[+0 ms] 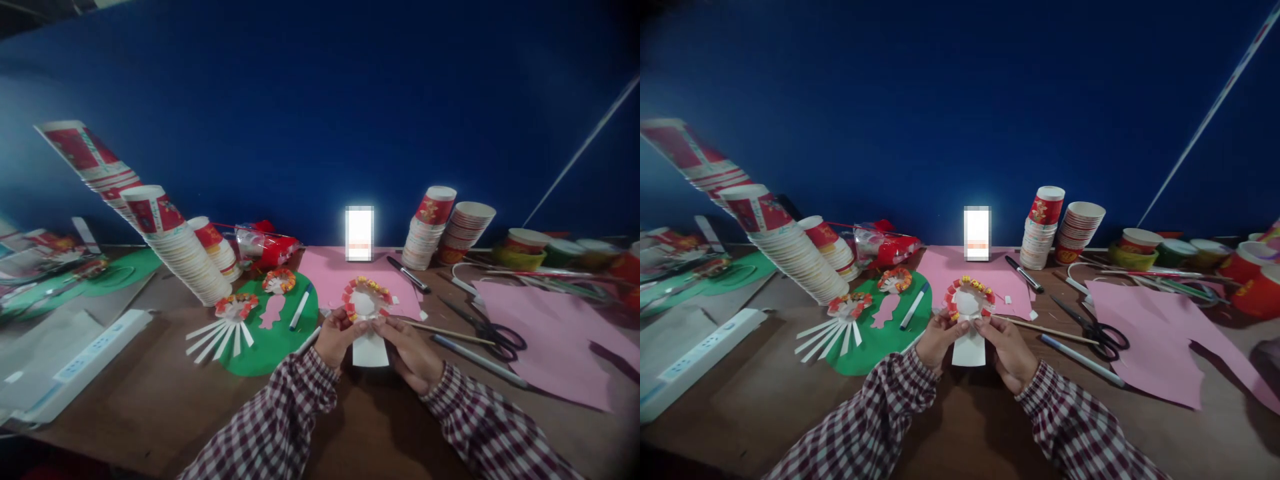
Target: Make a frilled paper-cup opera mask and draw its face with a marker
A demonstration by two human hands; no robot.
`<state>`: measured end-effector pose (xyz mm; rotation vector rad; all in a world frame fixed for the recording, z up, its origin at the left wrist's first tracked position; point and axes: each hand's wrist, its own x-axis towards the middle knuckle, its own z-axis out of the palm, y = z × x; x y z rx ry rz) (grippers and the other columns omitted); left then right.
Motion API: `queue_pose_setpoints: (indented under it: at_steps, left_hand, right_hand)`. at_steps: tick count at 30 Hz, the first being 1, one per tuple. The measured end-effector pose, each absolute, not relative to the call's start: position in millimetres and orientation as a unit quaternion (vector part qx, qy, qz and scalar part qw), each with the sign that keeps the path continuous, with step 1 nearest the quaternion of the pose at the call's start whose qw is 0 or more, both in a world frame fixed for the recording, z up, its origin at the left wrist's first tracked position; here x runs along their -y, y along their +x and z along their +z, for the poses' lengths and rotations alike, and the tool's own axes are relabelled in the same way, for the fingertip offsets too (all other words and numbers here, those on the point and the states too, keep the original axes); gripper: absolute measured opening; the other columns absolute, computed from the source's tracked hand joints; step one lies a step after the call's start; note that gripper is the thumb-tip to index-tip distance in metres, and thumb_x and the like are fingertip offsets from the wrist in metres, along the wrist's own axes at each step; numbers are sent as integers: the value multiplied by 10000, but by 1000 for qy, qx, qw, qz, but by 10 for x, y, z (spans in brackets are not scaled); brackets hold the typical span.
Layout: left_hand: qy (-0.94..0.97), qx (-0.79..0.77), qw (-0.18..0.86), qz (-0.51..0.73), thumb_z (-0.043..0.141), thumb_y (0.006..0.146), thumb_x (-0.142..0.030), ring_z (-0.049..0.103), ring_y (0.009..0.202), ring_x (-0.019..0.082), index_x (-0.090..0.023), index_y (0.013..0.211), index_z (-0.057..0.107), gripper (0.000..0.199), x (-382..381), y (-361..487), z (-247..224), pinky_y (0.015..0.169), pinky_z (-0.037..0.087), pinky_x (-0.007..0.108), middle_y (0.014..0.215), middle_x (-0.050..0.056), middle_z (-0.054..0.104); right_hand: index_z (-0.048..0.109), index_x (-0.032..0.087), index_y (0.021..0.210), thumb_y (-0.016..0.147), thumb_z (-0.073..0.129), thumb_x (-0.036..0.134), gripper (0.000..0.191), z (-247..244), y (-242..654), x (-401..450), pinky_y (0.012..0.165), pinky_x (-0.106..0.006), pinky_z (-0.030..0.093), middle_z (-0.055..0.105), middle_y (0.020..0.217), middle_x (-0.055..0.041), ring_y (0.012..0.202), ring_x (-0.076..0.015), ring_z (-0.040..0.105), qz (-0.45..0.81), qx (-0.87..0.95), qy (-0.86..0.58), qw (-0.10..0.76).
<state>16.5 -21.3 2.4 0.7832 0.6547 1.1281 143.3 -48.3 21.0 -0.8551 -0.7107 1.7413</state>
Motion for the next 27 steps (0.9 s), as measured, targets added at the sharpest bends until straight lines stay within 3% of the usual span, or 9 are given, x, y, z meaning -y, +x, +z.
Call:
queue_pose_setpoints:
  at_steps: [10,20,27]
  left_hand:
    - [342,-332,702,529,717,620,-250,620,701,147,-120,855,652,277,254,187,53,712,478,275,810,61,682]
    - [325,-378,686,530,750,563,-262,611,641,161,-84,804,639,319,235,191,23,648,477,280,729,77,671]
    - [355,-347,696,519,729,601,-267,623,745,179,-95,901,629,360,248,188,51,714,476,286,871,103,673]
  right_hand:
    - [602,155,712,625,714,379,265,147,1443,475,555,-250,436,644,671,-7,573,-126,564,651,331,-432,529]
    - [607,171,730,622,715,383,262,164,1422,491,579,-257,442,648,673,-4,582,-130,567,646,332,-425,541]
    - [622,164,753,596,728,395,299,161,1412,479,585,-268,449,656,691,-19,608,-149,574,630,332,-436,550]
